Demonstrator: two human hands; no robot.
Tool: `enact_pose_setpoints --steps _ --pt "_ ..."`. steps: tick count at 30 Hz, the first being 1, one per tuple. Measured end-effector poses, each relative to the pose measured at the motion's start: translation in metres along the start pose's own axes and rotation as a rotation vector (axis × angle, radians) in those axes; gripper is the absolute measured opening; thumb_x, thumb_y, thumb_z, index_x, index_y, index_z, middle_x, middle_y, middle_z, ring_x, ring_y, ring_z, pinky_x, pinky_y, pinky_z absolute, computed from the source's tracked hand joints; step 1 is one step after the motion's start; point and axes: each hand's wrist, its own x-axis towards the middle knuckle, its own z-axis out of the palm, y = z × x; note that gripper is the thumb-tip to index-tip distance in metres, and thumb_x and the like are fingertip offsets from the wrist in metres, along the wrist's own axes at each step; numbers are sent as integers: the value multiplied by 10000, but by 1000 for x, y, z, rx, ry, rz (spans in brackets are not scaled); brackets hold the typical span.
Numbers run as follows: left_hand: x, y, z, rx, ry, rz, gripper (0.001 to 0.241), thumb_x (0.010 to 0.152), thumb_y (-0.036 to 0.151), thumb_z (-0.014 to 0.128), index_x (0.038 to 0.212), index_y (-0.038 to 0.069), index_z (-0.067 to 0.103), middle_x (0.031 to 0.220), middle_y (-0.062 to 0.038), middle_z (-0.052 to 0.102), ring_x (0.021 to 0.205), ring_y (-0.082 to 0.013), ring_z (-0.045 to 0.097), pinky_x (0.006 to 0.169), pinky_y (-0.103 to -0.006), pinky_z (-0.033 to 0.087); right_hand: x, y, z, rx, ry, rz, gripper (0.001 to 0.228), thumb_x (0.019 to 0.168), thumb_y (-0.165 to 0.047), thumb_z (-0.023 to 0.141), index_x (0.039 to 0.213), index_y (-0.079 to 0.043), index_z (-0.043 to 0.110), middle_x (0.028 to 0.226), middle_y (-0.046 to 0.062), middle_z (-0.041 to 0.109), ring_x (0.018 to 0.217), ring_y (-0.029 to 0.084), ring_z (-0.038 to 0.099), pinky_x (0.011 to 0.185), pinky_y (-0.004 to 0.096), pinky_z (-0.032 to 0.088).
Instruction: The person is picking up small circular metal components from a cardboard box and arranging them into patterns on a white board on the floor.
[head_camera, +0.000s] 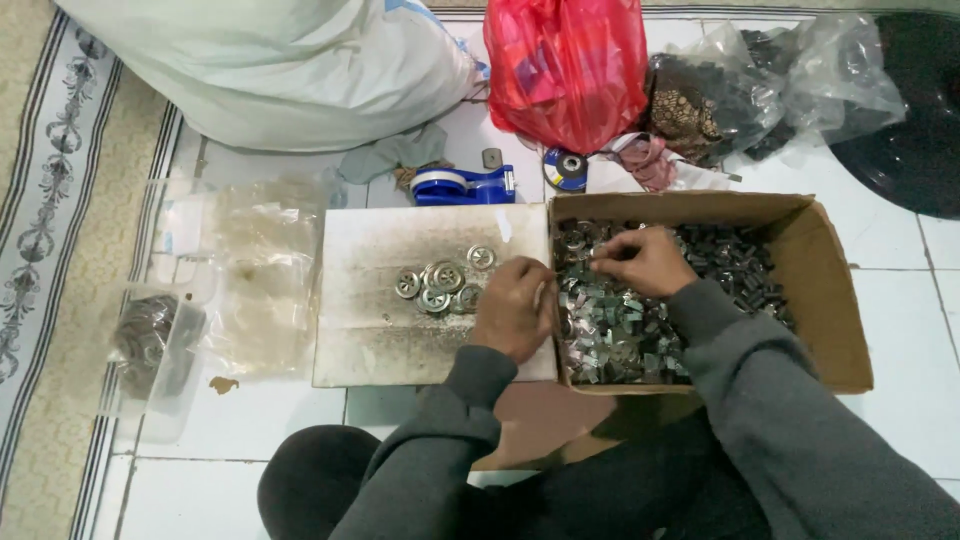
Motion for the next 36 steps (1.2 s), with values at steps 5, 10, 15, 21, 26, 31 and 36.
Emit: enact_pose_setpoints --steps 5,10,15,21,26,31,36 --pt "0 30 46 175 -159 177 76 885 66 701 870 122 750 891 -76 661 792 -288 708 665 -380 589 0 82 -21 -302 -89 154 268 855 -118 791 1119 -113 840 953 198 811 992 445 763 880 595 610" --pt "-16 27 108 310 -438 139 80 855 88 696 803 46 740 848 -197 697 795 -349 721 632 -437 595 3 122 -1 -324 -105 247 270 910 -88 767 1171 -126 825 1055 185 807 1093 444 742 933 614 626" --pt "24 81 76 417 -768 -384 587 1006 56 569 1493 -203 368 1621 -486 179 1423 -528 450 993 -447 607 15 160 26 -549 -41 223 502 966 -299 750 1406 -70 675 1303 214 711 1219 410 685 936 545 627" --pt "56 54 100 200 -746 -609 865 984 81 624 1638 -89 84 1652 -433 72 1488 -540 334 1098 -556 528 29 104 32 -774 -205 144 667 982 -358 630 1612 -274 425 1533 151 526 1440 396 499 1097 599 463" --pt "20 5 170 235 -681 -605 843 943 124 643 1632 36 164 1625 -373 188 1440 -510 400 1026 -586 543 33 99 29 -778 -321 166 825 867 -343 692 1623 -353 362 1561 170 443 1376 452 498 1037 595 510" --pt "-12 -8 198 365 -404 -449 403 970 48 631 1363 28 543 1373 -333 486 1156 -479 611 730 -516 670 21 139 33 -644 -327 119 729 748 -131 749 1448 -273 602 1399 197 555 1166 512 661 942 605 607" --pt "-33 -15 204 309 -601 -384 371 951 55 608 1314 -21 621 955 -314 686 881 -508 714 613 -635 630 -2 143 23 -558 -331 -23 577 732 -192 787 1304 -125 747 1239 280 677 1108 541 675 979 603 586"
